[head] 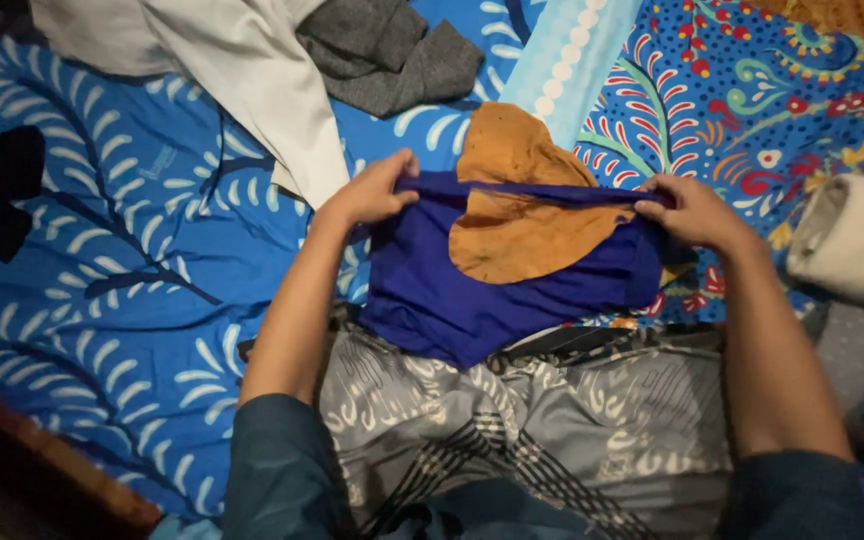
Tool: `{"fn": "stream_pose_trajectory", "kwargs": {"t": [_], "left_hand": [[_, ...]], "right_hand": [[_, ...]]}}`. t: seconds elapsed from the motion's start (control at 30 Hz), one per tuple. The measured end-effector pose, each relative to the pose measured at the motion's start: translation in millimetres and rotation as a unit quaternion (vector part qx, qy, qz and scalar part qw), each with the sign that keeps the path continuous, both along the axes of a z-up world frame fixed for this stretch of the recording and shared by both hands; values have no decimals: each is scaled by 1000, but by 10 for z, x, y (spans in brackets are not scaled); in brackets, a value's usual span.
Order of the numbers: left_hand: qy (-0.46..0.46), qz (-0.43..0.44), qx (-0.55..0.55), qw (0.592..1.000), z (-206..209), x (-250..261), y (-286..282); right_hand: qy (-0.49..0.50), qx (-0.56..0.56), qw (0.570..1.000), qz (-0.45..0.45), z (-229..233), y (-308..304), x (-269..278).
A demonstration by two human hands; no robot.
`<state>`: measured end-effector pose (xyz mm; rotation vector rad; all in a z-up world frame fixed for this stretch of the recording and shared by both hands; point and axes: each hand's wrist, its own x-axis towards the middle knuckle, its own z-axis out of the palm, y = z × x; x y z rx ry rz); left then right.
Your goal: Fold a selection of clean clothes and textiles neatly on a bed.
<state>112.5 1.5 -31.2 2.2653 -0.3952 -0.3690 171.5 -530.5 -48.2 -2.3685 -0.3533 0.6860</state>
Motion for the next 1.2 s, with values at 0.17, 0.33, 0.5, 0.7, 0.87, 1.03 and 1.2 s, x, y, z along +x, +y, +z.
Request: {"fn": "stream_pose_trajectory", "kwargs": {"t": [0.17, 0.33, 0.5, 0.7, 0.87, 1.03, 1.2], "left_hand": [[-84, 30, 50, 995, 287, 36, -138], [-165, 82, 155, 971, 89, 40, -284], [-285, 118, 264, 914, -7, -70, -416], [-372, -11, 224, 901, -144, -480, -539], [-214, -171, 230, 934, -274, -881, -554], [-305, -73, 277, 908, -88, -1035, -561], [-324, -91, 300, 893, 19, -1176, -328]], "right_hand": [[-58, -22, 998, -5, 31, 106, -86], [-124, -74, 989, -30, 169, 319, -215], [-178, -105, 978, -38, 185, 412, -307], [-456, -103, 884, -14, 329, 524, -543], [-327, -71, 937, 100, 499, 703, -786], [-412, -137, 893, 123, 308, 681, -876], [-438, -109, 881, 144, 438, 702, -1139]]}}
